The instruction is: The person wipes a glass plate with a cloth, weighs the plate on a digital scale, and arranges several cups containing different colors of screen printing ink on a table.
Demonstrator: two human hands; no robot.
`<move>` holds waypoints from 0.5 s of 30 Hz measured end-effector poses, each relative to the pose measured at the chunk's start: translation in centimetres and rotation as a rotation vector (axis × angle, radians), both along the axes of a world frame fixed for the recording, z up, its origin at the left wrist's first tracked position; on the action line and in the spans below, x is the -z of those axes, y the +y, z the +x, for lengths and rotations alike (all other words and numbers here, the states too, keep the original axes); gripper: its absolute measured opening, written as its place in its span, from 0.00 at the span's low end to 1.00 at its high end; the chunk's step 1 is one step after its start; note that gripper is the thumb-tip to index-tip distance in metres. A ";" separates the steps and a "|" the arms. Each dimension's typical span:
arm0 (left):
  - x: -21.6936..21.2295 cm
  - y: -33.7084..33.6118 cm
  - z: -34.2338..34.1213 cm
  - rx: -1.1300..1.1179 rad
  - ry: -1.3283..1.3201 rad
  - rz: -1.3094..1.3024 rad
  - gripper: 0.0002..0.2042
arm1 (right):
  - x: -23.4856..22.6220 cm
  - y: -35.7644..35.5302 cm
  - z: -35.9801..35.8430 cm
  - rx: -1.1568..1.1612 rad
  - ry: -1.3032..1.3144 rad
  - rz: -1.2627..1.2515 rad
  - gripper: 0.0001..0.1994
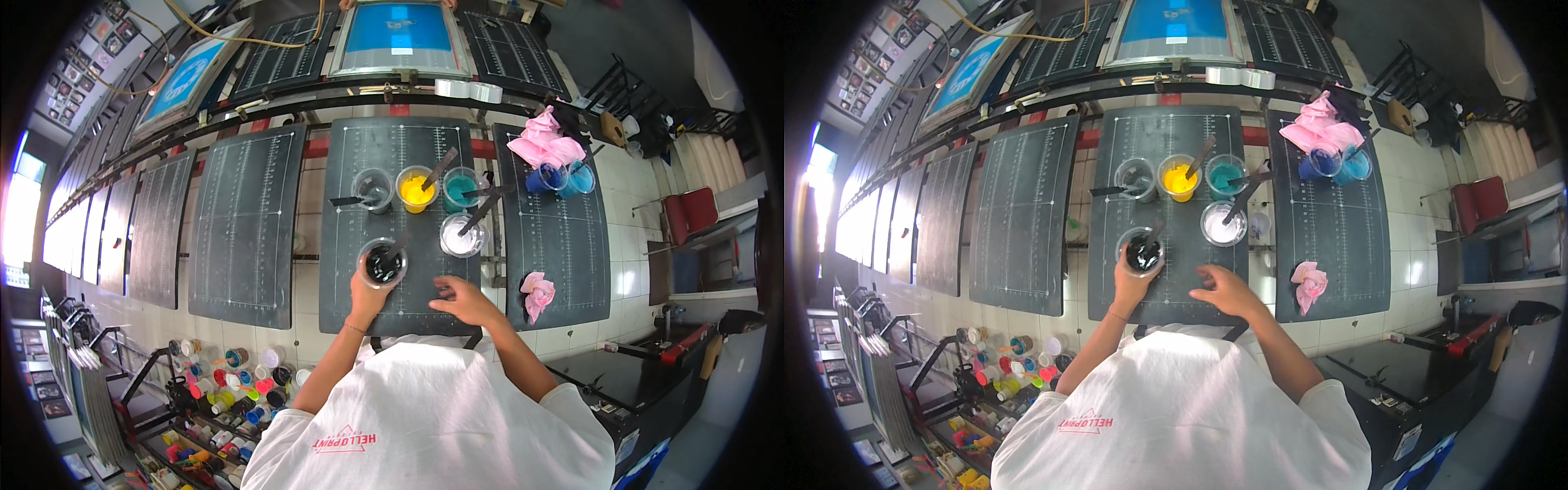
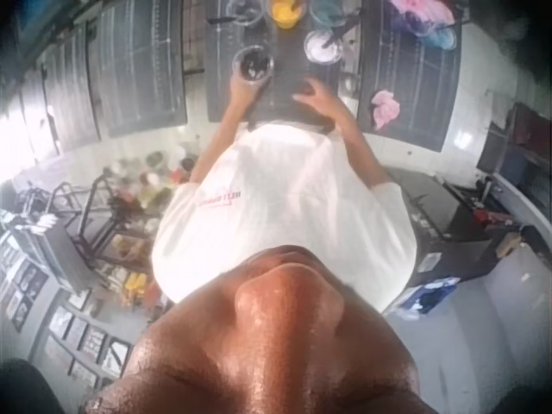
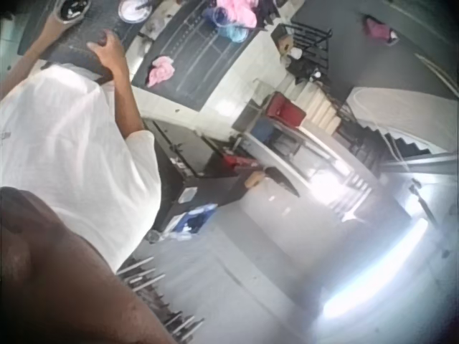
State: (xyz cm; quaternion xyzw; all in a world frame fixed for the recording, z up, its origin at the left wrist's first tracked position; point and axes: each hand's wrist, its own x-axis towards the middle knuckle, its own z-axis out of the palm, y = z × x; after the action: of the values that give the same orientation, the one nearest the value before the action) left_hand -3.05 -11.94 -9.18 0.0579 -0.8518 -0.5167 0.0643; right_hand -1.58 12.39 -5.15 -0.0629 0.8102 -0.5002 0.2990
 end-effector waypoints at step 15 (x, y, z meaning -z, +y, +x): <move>2.2 4.6 -4.5 -0.003 -0.082 -0.068 0.39 | 7.1 19.0 -18.8 0.974 0.770 0.165 0.33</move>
State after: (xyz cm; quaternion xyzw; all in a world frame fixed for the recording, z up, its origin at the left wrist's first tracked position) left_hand -7.51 -7.30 -11.37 0.0782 -0.8706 -0.4847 0.0320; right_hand -20.42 31.41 -12.27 0.1610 0.8315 -0.4564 -0.2727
